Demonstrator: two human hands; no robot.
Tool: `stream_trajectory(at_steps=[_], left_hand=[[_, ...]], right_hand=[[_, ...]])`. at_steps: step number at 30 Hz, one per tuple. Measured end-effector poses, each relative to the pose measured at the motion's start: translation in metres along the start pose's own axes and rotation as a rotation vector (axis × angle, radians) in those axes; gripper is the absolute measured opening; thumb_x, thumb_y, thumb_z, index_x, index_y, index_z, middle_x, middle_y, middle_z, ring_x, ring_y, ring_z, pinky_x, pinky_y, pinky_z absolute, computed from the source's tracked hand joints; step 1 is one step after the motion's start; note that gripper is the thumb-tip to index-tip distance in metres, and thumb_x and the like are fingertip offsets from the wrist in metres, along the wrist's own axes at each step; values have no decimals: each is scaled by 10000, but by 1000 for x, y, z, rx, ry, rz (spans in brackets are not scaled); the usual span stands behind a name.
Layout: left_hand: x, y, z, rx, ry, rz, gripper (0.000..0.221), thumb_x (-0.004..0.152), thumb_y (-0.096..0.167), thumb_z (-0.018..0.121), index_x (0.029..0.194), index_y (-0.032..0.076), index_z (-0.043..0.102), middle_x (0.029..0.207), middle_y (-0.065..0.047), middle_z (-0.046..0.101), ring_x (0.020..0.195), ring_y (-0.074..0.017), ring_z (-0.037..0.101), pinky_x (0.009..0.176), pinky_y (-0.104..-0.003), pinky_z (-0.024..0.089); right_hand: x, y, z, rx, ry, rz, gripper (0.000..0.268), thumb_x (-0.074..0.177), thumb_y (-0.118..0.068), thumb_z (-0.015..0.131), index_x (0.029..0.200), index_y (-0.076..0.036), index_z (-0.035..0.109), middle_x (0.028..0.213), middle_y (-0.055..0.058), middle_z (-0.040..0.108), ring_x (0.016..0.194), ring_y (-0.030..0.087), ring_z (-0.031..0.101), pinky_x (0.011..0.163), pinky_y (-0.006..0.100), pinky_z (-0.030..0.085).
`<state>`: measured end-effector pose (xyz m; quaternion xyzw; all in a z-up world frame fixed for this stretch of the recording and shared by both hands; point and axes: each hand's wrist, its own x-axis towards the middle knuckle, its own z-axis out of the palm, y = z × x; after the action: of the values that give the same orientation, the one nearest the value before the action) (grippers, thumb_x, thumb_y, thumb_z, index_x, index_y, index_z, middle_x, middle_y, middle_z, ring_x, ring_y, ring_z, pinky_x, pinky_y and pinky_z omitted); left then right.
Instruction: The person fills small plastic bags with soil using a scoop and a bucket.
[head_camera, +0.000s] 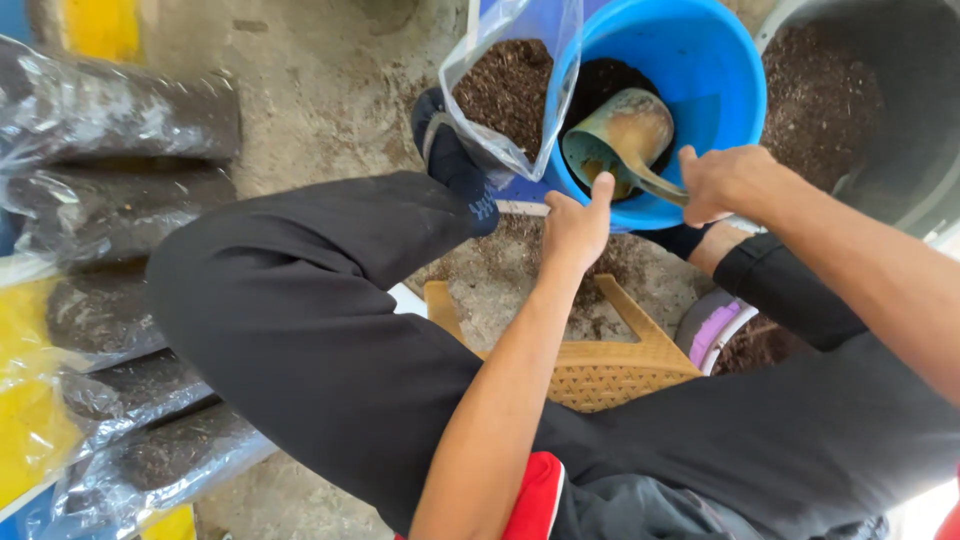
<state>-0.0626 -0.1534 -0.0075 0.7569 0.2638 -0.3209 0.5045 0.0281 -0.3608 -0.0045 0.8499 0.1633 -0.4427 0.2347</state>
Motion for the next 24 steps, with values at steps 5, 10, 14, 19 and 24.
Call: stream_trajectory(at_steps=[5, 10, 14, 19, 24], left_hand=[[50, -19, 25, -268, 27, -157, 632, 923, 471, 504, 1244, -72, 532, 1111, -333, 699, 1055, -489, 698, 942, -548, 556], [59, -35, 40, -231, 152, 13, 539, 923, 386, 517, 1189, -81, 555, 1082, -362, 681, 1050, -527, 645, 957, -560, 487], [62, -43, 46, -268, 182, 76, 481, 922, 339, 523, 1160, -78, 498, 1020, -380, 676, 1011, -547, 642, 926, -575, 483], [58, -45, 55, -353, 246, 158, 383, 922, 284, 536, 1069, -69, 546, 963, -368, 673, 980, -542, 638, 891, -576, 486], [58, -41, 51, -355, 252, 171, 344, 934, 271, 550, 982, -68, 585, 928, -357, 671, 959, -529, 647, 868, -569, 494]], right_hand=[[46, -4, -12, 640, -523, -159, 439, 790, -362, 857, 839, 6, 624, 733, 93, 626, 618, 223, 600, 567, 379, 528], [64, -23, -14, 913, -546, -2, 395, 894, -350, 741, 859, 30, 637, 738, 113, 658, 619, 239, 629, 555, 393, 523], [83, -30, 30, 415, -106, 57, 243, 900, -175, 671, 990, 44, 619, 798, 181, 697, 691, 322, 687, 593, 432, 549], [20, -13, 27, -180, 517, -18, 250, 932, -184, 628, 1104, -3, 618, 846, 139, 686, 725, 285, 674, 591, 410, 520], [5, 12, 5, -537, 757, -41, 197, 922, -230, 609, 1077, -112, 638, 920, 51, 624, 845, 209, 586, 724, 366, 439]])
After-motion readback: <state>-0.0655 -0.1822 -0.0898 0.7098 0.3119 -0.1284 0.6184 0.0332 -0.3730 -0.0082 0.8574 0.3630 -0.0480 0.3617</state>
